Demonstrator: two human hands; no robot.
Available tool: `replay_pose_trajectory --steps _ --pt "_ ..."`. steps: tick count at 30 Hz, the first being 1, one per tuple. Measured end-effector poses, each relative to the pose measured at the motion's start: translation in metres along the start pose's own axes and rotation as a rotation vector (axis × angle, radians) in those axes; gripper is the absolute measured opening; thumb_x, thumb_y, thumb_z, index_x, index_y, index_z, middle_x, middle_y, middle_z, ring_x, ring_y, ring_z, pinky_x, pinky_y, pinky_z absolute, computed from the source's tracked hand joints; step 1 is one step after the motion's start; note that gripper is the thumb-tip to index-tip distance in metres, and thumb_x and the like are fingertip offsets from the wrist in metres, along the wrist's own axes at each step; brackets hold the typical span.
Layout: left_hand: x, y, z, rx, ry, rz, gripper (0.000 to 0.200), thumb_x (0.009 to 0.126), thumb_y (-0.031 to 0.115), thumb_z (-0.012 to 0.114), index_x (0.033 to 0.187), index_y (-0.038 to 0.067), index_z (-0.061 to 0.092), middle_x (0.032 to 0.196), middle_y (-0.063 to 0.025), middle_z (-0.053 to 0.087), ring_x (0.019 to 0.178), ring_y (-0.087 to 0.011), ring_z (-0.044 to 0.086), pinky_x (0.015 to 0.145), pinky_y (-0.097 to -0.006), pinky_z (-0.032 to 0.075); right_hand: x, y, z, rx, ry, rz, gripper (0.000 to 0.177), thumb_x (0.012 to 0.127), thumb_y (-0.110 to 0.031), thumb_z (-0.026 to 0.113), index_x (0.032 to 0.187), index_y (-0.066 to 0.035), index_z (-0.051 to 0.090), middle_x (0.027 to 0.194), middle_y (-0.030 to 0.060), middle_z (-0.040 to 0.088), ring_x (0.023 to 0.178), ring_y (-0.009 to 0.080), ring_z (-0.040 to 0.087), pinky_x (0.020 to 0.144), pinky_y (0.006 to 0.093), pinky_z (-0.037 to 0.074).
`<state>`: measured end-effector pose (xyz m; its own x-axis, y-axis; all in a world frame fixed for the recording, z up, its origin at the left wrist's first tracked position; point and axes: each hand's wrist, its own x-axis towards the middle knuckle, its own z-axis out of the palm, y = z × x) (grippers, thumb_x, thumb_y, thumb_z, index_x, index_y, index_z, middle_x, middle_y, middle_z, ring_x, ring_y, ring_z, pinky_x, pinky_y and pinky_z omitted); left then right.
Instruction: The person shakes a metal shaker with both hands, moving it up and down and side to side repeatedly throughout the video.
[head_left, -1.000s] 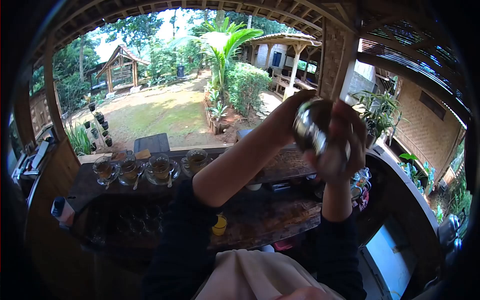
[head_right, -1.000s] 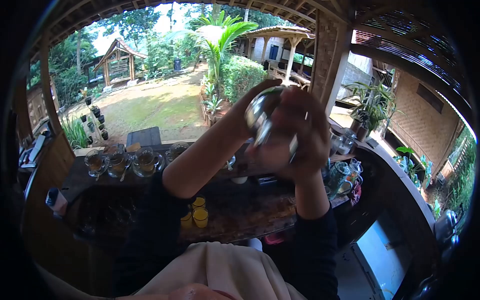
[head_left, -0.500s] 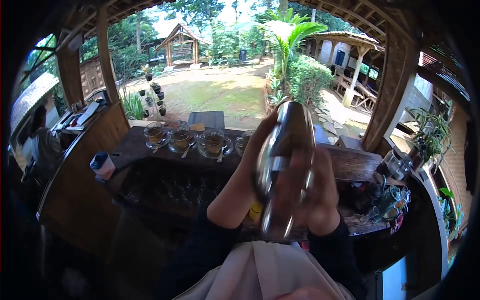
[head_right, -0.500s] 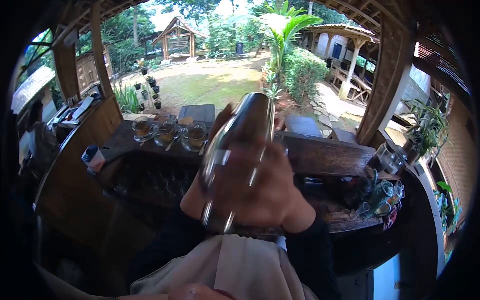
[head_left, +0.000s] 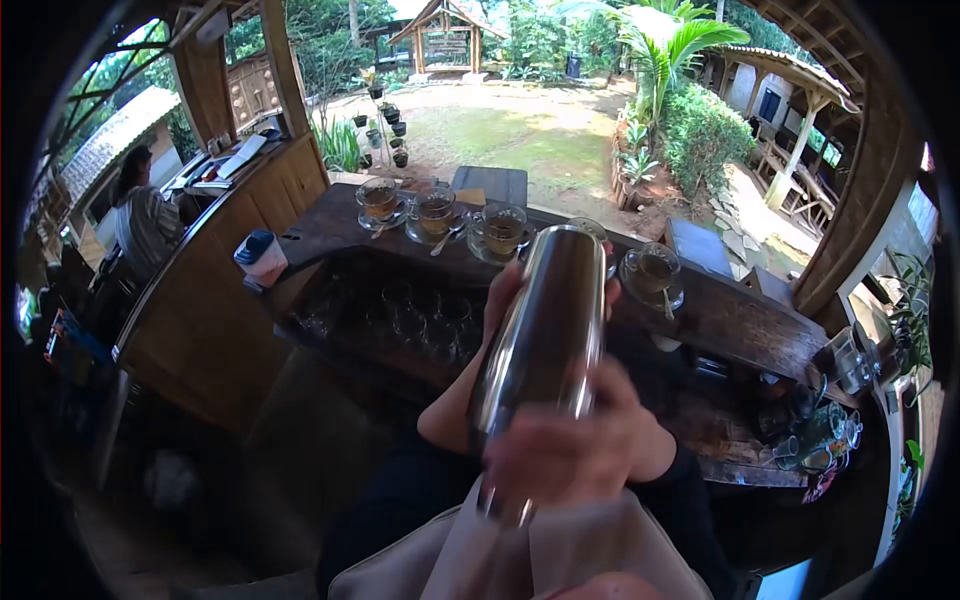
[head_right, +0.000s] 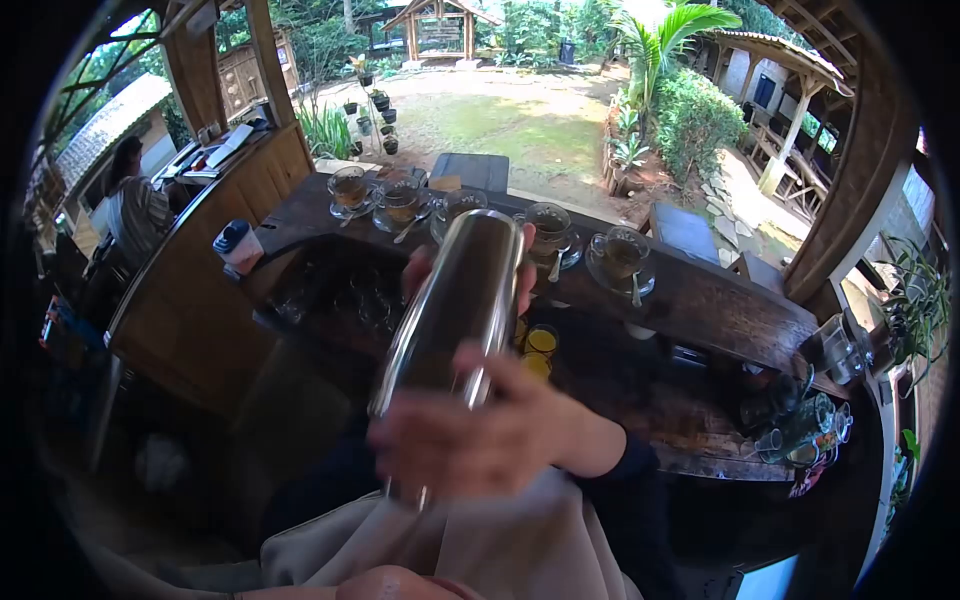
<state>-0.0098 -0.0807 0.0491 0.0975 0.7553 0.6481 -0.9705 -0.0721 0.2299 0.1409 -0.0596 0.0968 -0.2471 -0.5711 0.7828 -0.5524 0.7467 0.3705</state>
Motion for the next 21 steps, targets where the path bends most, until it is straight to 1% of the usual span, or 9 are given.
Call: replay_pose_trajectory --steps 3,6,7,8,9,10,15,19,21 --pt "0.010 -0.015 0.004 0.389 -0.365 0.361 0.078 0.081 0.049 0.060 0.138 0.004 0.031 0.129 -0.0253 0.046 0.111 -0.0327 0.054 0.089 -0.0419 0.051 -0.014 0.002 0.047 -0.065 0.533 -0.285 0.030 0.068 -0.012 0.071 0.097 -0.020 0.064 0.108 -0.0035 0.063 0.108 0.0121 0.058 0.095 0.0399 0.041" --pt "-0.008 0.004 -0.018 0.029 0.478 0.201 0.063 0.084 0.051 0.055 0.124 0.003 0.046 0.119 -0.0189 0.054 0.104 -0.0281 0.058 0.084 -0.0417 0.052 -0.029 0.054 0.028 0.190 0.228 0.204 0.036 0.063 -0.014 0.075 0.098 -0.012 0.065 0.108 0.0081 0.063 0.109 0.0232 0.058 0.090 0.0409 0.045" --pt "-0.025 0.019 -0.078 -0.059 0.285 0.294 0.053 0.089 0.046 0.050 0.119 0.002 0.051 0.113 -0.0149 0.059 0.100 -0.0267 0.060 0.083 -0.0404 0.052 -0.037 0.069 0.036 0.271 0.211 0.444 0.039 0.062 -0.016 0.076 0.099 -0.009 0.065 0.108 0.0122 0.063 0.109 0.0278 0.058 0.089 0.0418 0.046" --pt "-0.022 0.015 -0.063 -0.034 0.562 0.368 0.050 0.090 0.043 0.049 0.118 0.002 0.052 0.111 -0.0137 0.060 0.099 -0.0270 0.061 0.084 -0.0399 0.051 -0.038 0.068 0.042 0.270 0.212 0.441 0.039 0.062 -0.016 0.076 0.099 -0.009 0.065 0.108 0.0122 0.063 0.109 0.0278 0.058 0.089 0.0418 0.046" --pt "-0.019 0.011 -0.048 -0.008 0.832 0.444 0.047 0.091 0.040 0.048 0.118 0.002 0.053 0.110 -0.0125 0.061 0.097 -0.0274 0.061 0.085 -0.0395 0.051 -0.036 0.068 0.049 0.337 0.318 0.740 0.041 0.062 -0.019 0.075 0.100 -0.006 0.065 0.109 0.0142 0.062 0.109 0.0314 0.057 0.090 0.0434 0.045" --pt "-0.021 0.014 -0.041 -0.002 0.818 0.450 0.047 0.091 0.040 0.048 0.118 0.002 0.053 0.110 -0.0125 0.061 0.097 -0.0274 0.061 0.085 -0.0395 0.051 -0.033 0.070 0.052 0.401 0.424 1.033 0.043 0.063 -0.023 0.074 0.101 -0.004 0.064 0.110 0.0162 0.062 0.109 0.0350 0.056 0.091 0.0450 0.045" --pt "-0.030 0.011 0.021 0.083 0.036 0.226 0.075 0.085 0.052 0.053 0.135 0.000 0.032 0.127 -0.0190 0.047 0.115 -0.0323 0.052 0.091 -0.0468 0.049 0.000 0.016 0.012 0.088 0.163 -0.047 0.030 0.075 -0.022 0.067 0.104 -0.028 0.062 0.115 -0.0053 0.061 0.115 0.0249 0.054 0.097 0.0499 0.034" --pt "-0.031 0.020 0.003 0.200 0.157 0.364 0.073 0.085 0.052 0.053 0.133 0.000 0.034 0.127 -0.0182 0.048 0.113 -0.0332 0.053 0.091 -0.0447 0.049 -0.017 0.029 0.036 0.312 0.251 0.017 0.031 0.074 -0.020 0.067 0.104 -0.027 0.062 0.117 -0.0038 0.060 0.116 0.0250 0.053 0.097 0.0504 0.036" --pt "-0.029 0.053 -0.031 0.127 0.375 0.267 0.058 0.088 0.047 0.049 0.124 0.001 0.047 0.118 -0.0153 0.057 0.107 -0.0311 0.057 0.090 -0.0430 0.049 -0.021 0.059 0.049 0.400 0.140 0.391 0.045 0.068 -0.024 0.071 0.111 -0.013 0.059 0.125 0.0157 0.052 0.121 0.0322 0.047 0.098 0.0555 0.035"
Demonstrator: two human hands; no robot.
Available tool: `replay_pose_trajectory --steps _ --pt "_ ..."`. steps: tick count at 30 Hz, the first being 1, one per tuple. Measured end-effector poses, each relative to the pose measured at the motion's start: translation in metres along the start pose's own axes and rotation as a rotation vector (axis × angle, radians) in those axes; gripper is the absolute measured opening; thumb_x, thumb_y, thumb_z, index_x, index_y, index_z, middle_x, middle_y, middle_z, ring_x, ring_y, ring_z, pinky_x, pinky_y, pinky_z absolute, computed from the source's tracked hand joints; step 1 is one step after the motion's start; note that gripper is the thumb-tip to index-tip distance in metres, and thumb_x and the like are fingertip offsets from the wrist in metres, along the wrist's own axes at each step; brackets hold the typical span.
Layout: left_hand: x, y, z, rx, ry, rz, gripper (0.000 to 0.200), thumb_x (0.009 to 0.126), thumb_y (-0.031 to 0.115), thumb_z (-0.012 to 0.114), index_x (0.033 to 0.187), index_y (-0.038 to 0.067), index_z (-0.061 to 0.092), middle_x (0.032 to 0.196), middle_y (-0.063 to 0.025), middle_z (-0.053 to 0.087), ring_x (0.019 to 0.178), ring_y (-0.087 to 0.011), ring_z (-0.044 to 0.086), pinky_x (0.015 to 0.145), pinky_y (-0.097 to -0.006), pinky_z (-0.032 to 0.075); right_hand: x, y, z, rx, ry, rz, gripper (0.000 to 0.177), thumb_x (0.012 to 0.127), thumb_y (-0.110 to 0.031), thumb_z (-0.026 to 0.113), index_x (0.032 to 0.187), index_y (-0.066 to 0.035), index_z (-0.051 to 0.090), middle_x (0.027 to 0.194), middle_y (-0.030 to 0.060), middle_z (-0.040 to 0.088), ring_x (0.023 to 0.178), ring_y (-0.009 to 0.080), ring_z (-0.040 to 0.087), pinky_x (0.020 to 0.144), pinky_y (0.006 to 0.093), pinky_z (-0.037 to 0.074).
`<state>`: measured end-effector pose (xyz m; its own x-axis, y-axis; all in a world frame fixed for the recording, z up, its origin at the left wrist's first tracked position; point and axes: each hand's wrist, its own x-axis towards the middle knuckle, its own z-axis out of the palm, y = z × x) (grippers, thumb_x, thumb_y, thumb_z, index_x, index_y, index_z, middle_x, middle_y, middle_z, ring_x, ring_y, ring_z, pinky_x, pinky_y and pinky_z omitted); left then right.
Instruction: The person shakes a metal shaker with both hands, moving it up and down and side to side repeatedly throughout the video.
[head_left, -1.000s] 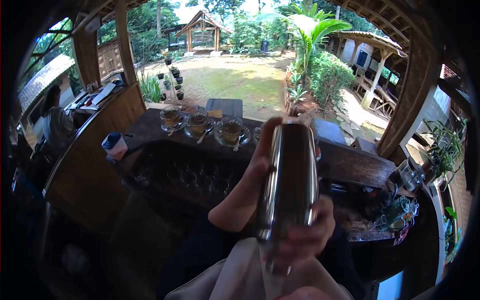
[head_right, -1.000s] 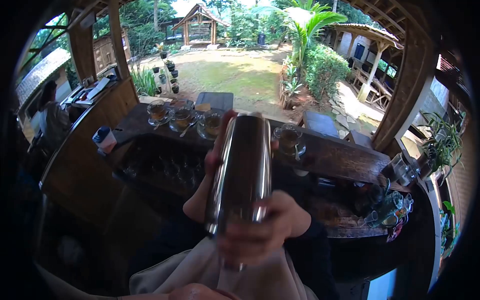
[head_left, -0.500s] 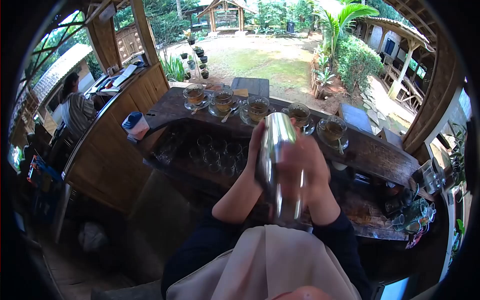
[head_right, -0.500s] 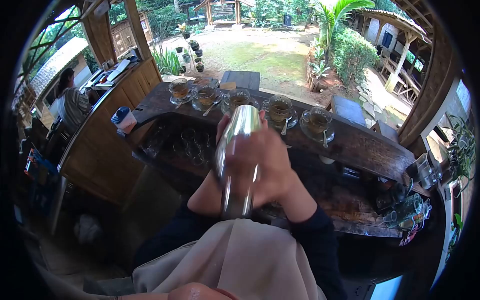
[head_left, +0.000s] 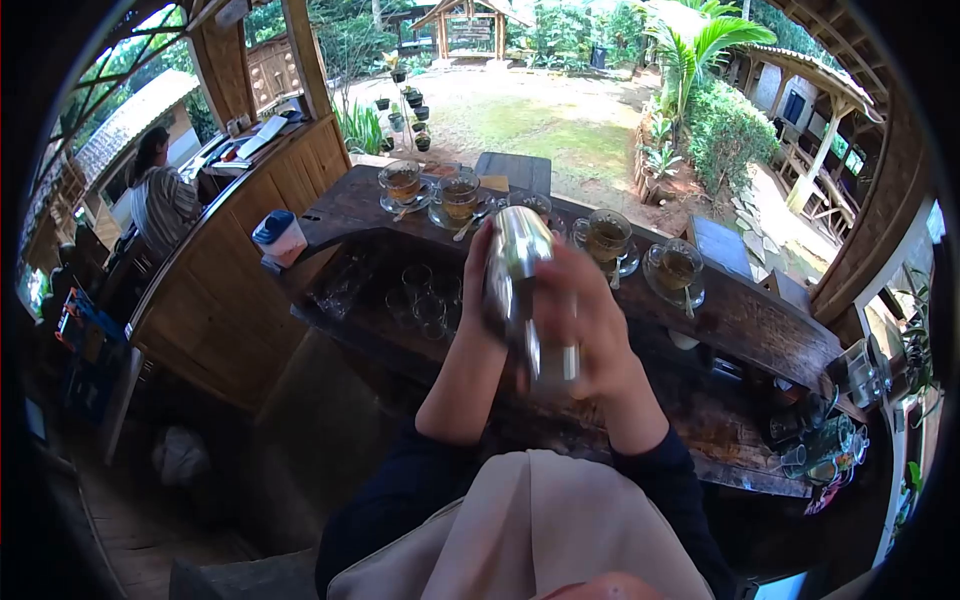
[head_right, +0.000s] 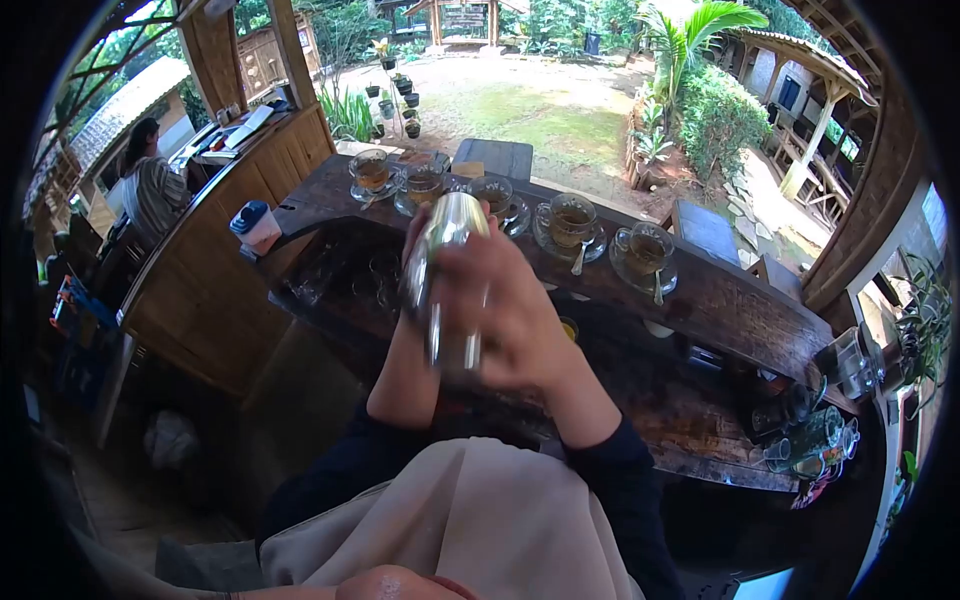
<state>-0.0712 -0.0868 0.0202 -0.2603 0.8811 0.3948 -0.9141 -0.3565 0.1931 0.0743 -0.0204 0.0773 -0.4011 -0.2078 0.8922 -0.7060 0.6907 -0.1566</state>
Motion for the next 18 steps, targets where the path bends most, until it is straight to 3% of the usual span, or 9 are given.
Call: replay_pose_trajectory --steps 2,4,7,10,12,13,14,16,18 --pt "0.005 -0.006 -0.004 0.096 0.452 0.240 0.047 0.091 0.043 0.046 0.115 0.003 0.055 0.109 -0.0134 0.062 0.101 -0.0291 0.060 0.087 -0.0421 0.050 0.001 0.010 0.012 0.148 0.229 0.466 0.044 0.071 -0.025 0.070 0.110 -0.007 0.059 0.128 0.0184 0.050 0.122 0.0359 0.047 0.100 0.0554 0.033" --pt "-0.001 0.002 -0.013 -0.074 0.110 -0.037 0.053 0.090 0.046 0.047 0.120 0.002 0.052 0.111 -0.0127 0.061 0.104 -0.0275 0.059 0.089 -0.0428 0.049 0.002 -0.005 -0.005 0.059 0.048 0.078 0.042 0.073 -0.026 0.069 0.110 -0.009 0.059 0.125 0.0160 0.053 0.120 0.0338 0.050 0.100 0.0544 0.034" --pt "-0.016 -0.019 0.066 -0.085 -0.214 -0.043 0.074 0.086 0.052 0.052 0.135 -0.001 0.033 0.124 -0.0141 0.051 0.113 -0.0295 0.052 0.089 -0.0476 0.049 0.009 -0.068 -0.006 -0.108 -0.039 -0.321 0.027 0.079 -0.022 0.062 0.106 -0.026 0.062 0.120 -0.0098 0.057 0.120 0.0262 0.051 0.098 0.0639 0.028" --pt "-0.014 -0.030 0.074 0.084 -0.559 0.175 0.091 0.083 0.058 0.053 0.142 -0.001 0.016 0.129 -0.0170 0.045 0.114 -0.0333 0.050 0.087 -0.0491 0.050 -0.002 -0.069 -0.010 -0.208 -0.043 -0.607 0.023 0.081 -0.020 0.061 0.103 -0.027 0.062 0.121 -0.0104 0.056 0.120 0.0212 0.050 0.098 0.0610 0.029" --pt "-0.005 -0.024 0.052 0.007 -0.432 -0.033 0.089 0.082 0.059 0.053 0.140 -0.001 0.023 0.124 -0.0187 0.050 0.111 -0.0331 0.052 0.087 -0.0466 0.050 -0.004 -0.038 -0.010 -0.151 0.035 -0.490 0.026 0.079 -0.022 0.065 0.104 -0.025 0.063 0.121 -0.0070 0.056 0.118 0.0219 0.051 0.098 0.0569 0.032" --pt "0.001 -0.024 0.044 -0.124 -0.124 0.036 0.079 0.083 0.057 0.052 0.133 -0.001 0.035 0.118 -0.0208 0.054 0.108 -0.0326 0.055 0.088 -0.0453 0.050 -0.005 -0.019 -0.016 -0.209 -0.037 -0.287 0.033 0.076 -0.023 0.068 0.108 -0.021 0.061 0.122 -0.0014 0.056 0.118 0.0243 0.051 0.098 0.0537 0.034" --pt "0.007 -0.012 0.014 -0.197 -0.187 -0.175 0.063 0.088 0.050 0.046 0.124 -0.001 0.045 0.115 -0.0204 0.057 0.107 -0.0322 0.057 0.091 -0.0458 0.048 -0.008 -0.005 -0.019 -0.266 -0.109 -0.086 0.041 0.073 -0.024 0.071 0.112 -0.016 0.059 0.123 0.0043 0.055 0.117 0.0267 0.051 0.097 0.0505 0.036" --pt "0.010 -0.027 -0.007 -0.173 0.060 0.100 0.054 0.091 0.044 0.041 0.119 -0.001 0.048 0.118 -0.0196 0.056 0.108 -0.0318 0.057 0.094 -0.0469 0.046 -0.014 0.014 -0.003 0.097 0.352 0.405 0.050 0.071 -0.020 0.073 0.115 -0.005 0.055 0.122 0.0165 0.054 0.118 0.0331 0.049 0.098 0.0462 0.036" --pt "0.005 -0.031 0.019 -0.244 0.062 0.044 0.054 0.092 0.041 0.039 0.124 -0.002 0.047 0.118 -0.0203 0.056 0.112 -0.0334 0.054 0.099 -0.0450 0.042 -0.008 -0.010 -0.019 0.178 0.356 0.391 0.051 0.067 -0.016 0.075 0.112 -0.002 0.054 0.118 0.0182 0.056 0.120 0.0369 0.047 0.103 0.0470 0.033"
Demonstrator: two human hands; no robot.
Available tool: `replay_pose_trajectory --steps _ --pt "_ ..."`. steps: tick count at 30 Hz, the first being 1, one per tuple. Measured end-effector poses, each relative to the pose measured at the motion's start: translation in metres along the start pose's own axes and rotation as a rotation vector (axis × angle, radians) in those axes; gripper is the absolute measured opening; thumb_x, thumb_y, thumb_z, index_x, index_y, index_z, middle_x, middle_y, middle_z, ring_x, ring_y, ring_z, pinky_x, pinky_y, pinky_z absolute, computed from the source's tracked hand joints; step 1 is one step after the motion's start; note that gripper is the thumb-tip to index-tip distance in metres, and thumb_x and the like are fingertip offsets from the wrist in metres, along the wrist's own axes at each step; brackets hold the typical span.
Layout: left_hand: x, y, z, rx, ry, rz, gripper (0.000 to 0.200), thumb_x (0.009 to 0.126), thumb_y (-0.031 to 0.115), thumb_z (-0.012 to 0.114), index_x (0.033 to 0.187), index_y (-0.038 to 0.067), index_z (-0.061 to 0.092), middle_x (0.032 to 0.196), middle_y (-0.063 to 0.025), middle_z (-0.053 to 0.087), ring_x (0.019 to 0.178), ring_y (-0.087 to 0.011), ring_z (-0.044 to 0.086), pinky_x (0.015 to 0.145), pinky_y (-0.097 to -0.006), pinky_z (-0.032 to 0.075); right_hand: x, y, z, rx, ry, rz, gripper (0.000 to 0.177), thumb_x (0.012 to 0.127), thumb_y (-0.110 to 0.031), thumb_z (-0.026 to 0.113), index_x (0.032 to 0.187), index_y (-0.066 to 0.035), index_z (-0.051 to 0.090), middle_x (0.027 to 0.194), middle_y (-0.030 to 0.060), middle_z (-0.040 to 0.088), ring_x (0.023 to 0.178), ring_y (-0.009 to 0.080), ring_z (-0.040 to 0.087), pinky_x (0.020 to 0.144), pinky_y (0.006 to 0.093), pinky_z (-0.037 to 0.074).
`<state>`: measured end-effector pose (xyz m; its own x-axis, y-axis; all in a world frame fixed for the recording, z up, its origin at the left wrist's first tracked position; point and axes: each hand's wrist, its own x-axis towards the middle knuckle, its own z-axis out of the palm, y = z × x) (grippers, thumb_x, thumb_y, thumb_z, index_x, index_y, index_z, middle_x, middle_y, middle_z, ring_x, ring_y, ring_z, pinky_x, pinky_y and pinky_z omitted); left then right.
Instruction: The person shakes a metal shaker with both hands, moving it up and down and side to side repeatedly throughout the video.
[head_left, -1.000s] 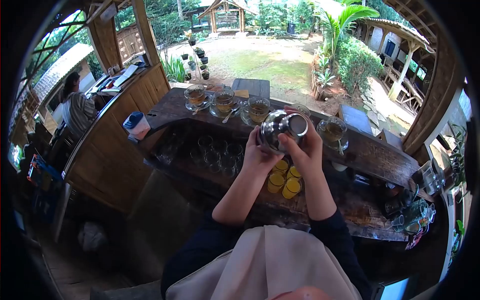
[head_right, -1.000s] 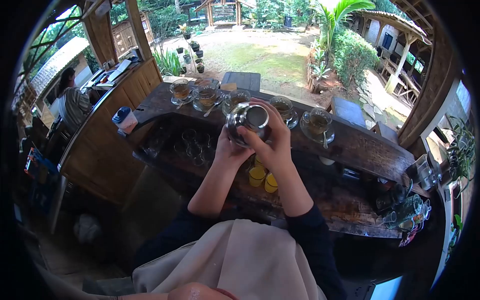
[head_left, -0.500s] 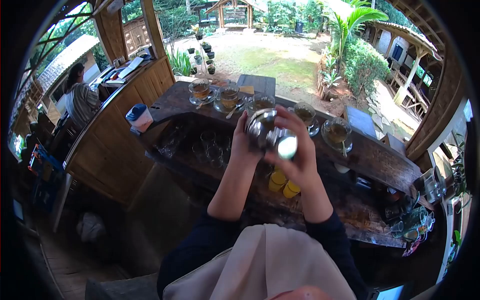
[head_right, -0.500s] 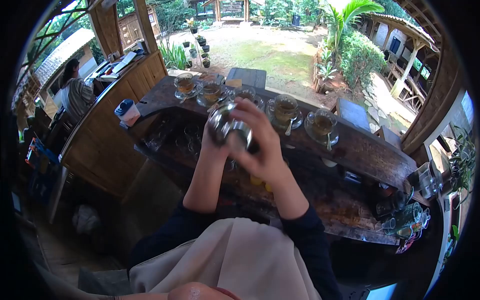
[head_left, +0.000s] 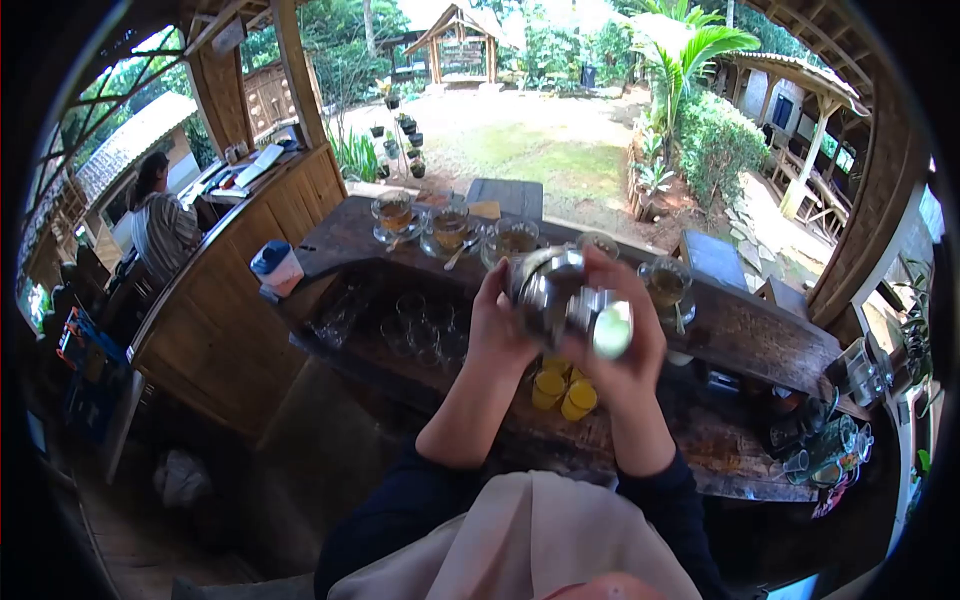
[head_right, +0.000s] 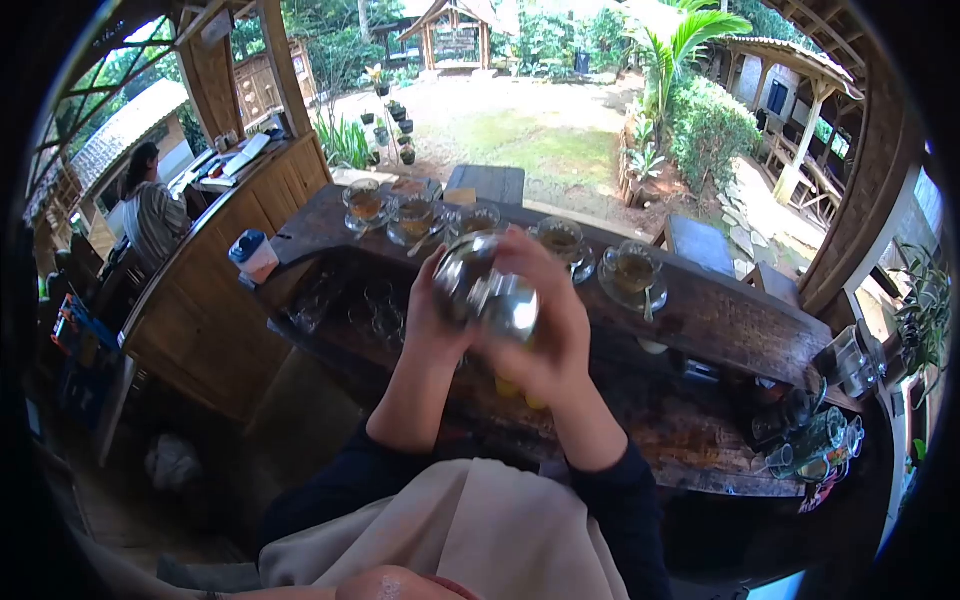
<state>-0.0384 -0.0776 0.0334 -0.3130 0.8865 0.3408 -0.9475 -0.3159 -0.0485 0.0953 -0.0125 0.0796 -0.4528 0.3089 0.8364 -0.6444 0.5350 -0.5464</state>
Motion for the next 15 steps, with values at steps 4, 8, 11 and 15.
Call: replay_pose_trajectory --steps 4,8,11,15 --pt "-0.018 -0.012 0.024 0.218 -0.346 -0.032 0.073 0.087 0.058 0.047 0.136 0.007 0.032 0.134 -0.0278 0.039 0.120 -0.0395 0.046 0.090 -0.0516 0.048 -0.006 -0.054 0.006 -0.147 -0.217 -0.776 0.038 0.066 -0.011 0.073 0.100 -0.024 0.063 0.108 -0.0084 0.064 0.110 0.0309 0.057 0.098 0.0603 0.033" --pt "0.002 -0.009 -0.004 0.551 -0.315 -0.067 0.056 0.090 0.048 0.051 0.127 0.007 0.041 0.125 -0.0181 0.047 0.116 -0.0351 0.051 0.087 -0.0463 0.052 -0.018 -0.025 0.001 -0.229 -0.219 -0.849 0.020 0.076 -0.022 0.067 0.095 -0.025 0.062 0.110 -0.0070 0.062 0.107 0.0282 0.057 0.097 0.0595 0.034" --pt "0.011 -0.006 -0.032 0.142 -0.093 -0.027 0.054 0.092 0.042 0.045 0.126 0.000 0.044 0.118 -0.0158 0.053 0.097 -0.0268 0.061 0.080 -0.0408 0.054 -0.001 0.026 0.004 -0.200 -0.142 -0.309 0.039 0.071 -0.031 0.070 0.102 -0.010 0.062 0.117 0.0160 0.057 0.112 0.0401 0.051 0.091 0.0589 0.038" --pt "-0.004 -0.019 0.026 0.289 0.160 -0.076 0.051 0.089 0.040 0.048 0.120 -0.001 0.051 0.112 -0.0194 0.059 0.096 -0.0294 0.062 0.082 -0.0411 0.053 -0.010 -0.010 -0.004 -0.249 -0.248 -0.564 0.032 0.071 -0.022 0.071 0.102 -0.016 0.063 0.117 0.0054 0.058 0.114 0.0360 0.051 0.095 0.0618 0.034"
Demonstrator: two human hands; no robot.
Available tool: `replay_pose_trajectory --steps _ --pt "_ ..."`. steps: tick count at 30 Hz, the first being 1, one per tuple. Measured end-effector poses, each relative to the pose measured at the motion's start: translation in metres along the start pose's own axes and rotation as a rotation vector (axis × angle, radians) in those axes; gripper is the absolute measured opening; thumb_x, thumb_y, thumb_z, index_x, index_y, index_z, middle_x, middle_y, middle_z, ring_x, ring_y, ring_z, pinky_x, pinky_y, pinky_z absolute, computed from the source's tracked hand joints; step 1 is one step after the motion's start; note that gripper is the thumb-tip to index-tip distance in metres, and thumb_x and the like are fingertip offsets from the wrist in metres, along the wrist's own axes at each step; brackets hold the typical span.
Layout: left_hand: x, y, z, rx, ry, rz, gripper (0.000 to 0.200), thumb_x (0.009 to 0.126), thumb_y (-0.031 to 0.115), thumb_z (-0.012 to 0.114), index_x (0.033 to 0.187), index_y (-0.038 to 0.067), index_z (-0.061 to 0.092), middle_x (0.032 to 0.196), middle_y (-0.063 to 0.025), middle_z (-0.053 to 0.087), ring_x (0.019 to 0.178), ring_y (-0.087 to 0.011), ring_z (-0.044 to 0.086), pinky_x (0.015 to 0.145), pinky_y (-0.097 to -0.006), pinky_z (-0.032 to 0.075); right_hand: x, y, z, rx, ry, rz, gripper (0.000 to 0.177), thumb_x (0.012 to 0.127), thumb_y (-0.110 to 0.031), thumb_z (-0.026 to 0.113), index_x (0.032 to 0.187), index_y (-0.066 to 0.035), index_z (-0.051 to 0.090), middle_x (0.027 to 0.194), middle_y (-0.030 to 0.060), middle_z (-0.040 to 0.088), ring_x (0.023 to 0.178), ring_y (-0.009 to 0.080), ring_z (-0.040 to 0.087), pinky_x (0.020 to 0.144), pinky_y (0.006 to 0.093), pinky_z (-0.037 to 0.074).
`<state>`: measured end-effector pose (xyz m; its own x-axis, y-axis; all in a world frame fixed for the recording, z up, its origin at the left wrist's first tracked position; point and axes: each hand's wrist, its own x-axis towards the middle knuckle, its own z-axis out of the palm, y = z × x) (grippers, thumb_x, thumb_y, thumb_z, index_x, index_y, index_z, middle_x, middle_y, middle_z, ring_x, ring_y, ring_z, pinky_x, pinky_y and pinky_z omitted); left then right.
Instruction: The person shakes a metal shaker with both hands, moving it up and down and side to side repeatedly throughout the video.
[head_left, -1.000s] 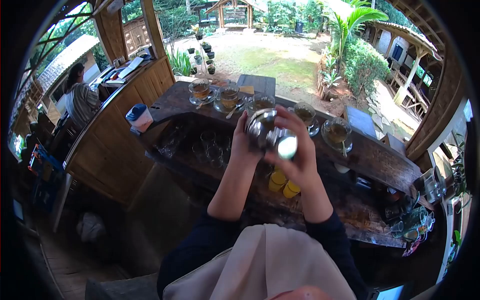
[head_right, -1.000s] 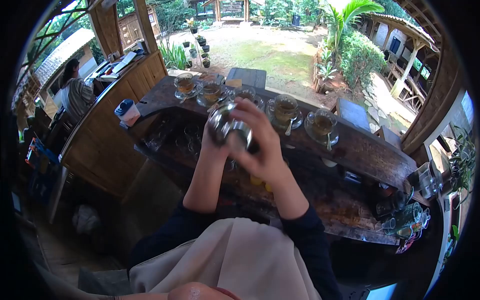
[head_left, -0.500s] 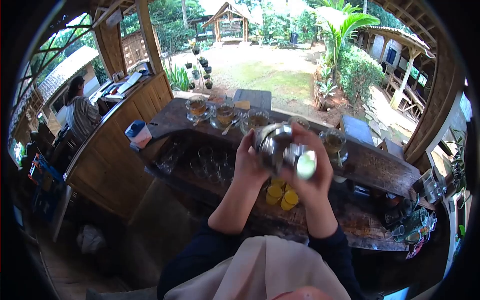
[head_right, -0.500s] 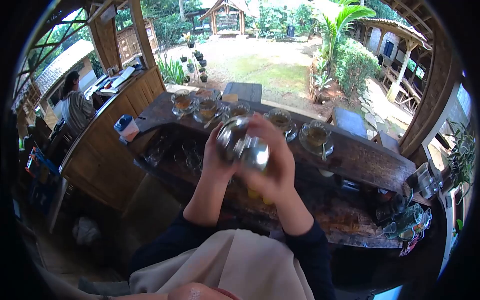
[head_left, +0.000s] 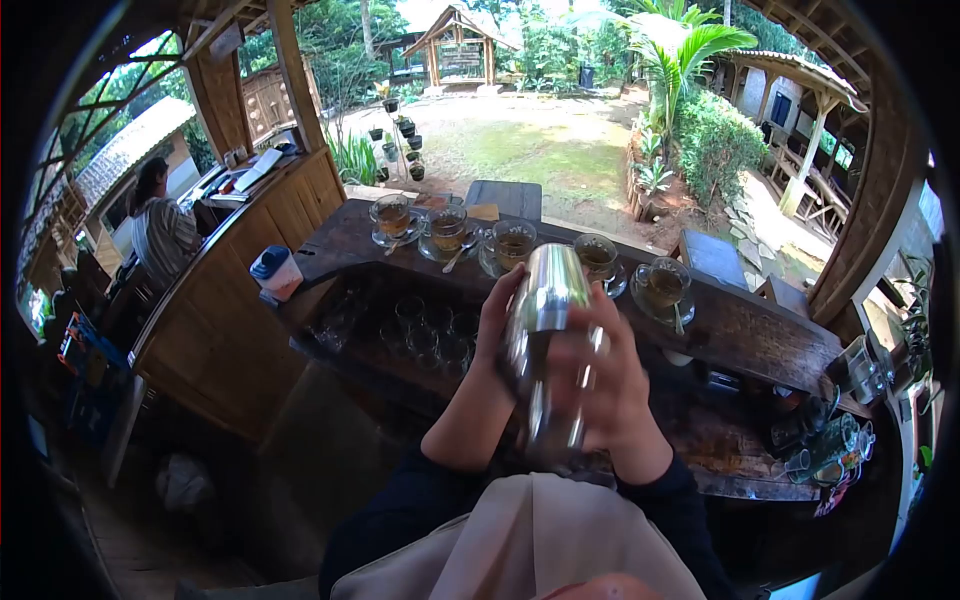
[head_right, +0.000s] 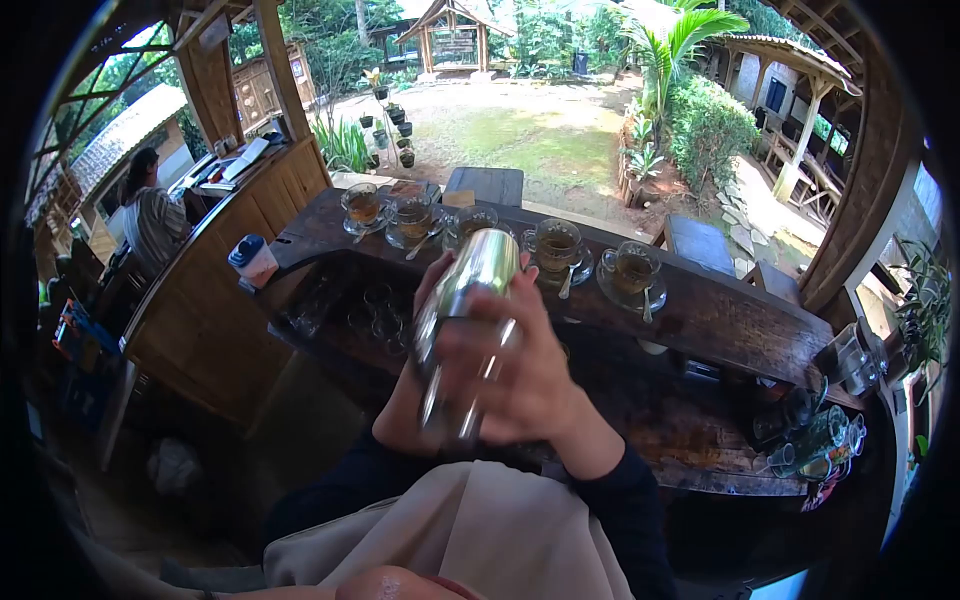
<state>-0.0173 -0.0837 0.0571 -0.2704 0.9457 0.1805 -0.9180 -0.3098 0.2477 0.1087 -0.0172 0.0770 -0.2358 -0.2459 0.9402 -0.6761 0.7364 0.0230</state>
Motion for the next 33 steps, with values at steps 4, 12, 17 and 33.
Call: replay_pose_trajectory --steps 4,12,17,33 --pt "0.013 -0.012 0.006 0.257 -0.965 0.412 0.089 0.082 0.061 0.053 0.139 0.000 0.024 0.119 -0.0247 0.053 0.098 -0.0299 0.061 0.077 -0.0385 0.056 0.004 -0.027 0.019 -0.046 0.137 -0.556 0.024 0.075 -0.017 0.066 0.097 -0.025 0.063 0.115 -0.0068 0.058 0.113 0.0286 0.053 0.098 0.0637 0.031" --pt "0.021 0.000 -0.050 -0.236 -0.137 0.073 0.050 0.092 0.039 0.039 0.119 -0.001 0.052 0.111 -0.0175 0.061 0.102 -0.0308 0.060 0.092 -0.0460 0.047 -0.016 0.015 0.011 0.062 0.182 0.487 0.052 0.067 -0.024 0.074 0.112 -0.007 0.053 0.125 0.0214 0.049 0.116 0.0368 0.050 0.098 0.0521 0.037" --pt "-0.020 0.000 0.007 -0.052 -0.595 0.113 0.073 0.089 0.053 0.044 0.138 0.001 0.029 0.143 -0.0190 0.026 0.117 -0.0350 0.050 0.093 -0.0465 0.048 -0.013 -0.042 0.019 0.053 0.112 -0.218 0.041 0.071 -0.010 0.071 0.106 -0.027 0.057 0.116 -0.0098 0.059 0.121 0.0311 0.048 0.101 0.0648 0.025" --pt "0.006 -0.017 0.004 0.147 -0.900 0.392 0.087 0.086 0.052 0.055 0.144 0.004 0.012 0.129 -0.0269 0.044 0.115 -0.0349 0.051 0.095 -0.0472 0.045 -0.007 -0.022 0.018 -0.136 0.150 -0.532 0.035 0.073 -0.016 0.070 0.103 -0.030 0.059 0.111 -0.0149 0.057 0.110 0.0168 0.056 0.095 0.0593 0.035"
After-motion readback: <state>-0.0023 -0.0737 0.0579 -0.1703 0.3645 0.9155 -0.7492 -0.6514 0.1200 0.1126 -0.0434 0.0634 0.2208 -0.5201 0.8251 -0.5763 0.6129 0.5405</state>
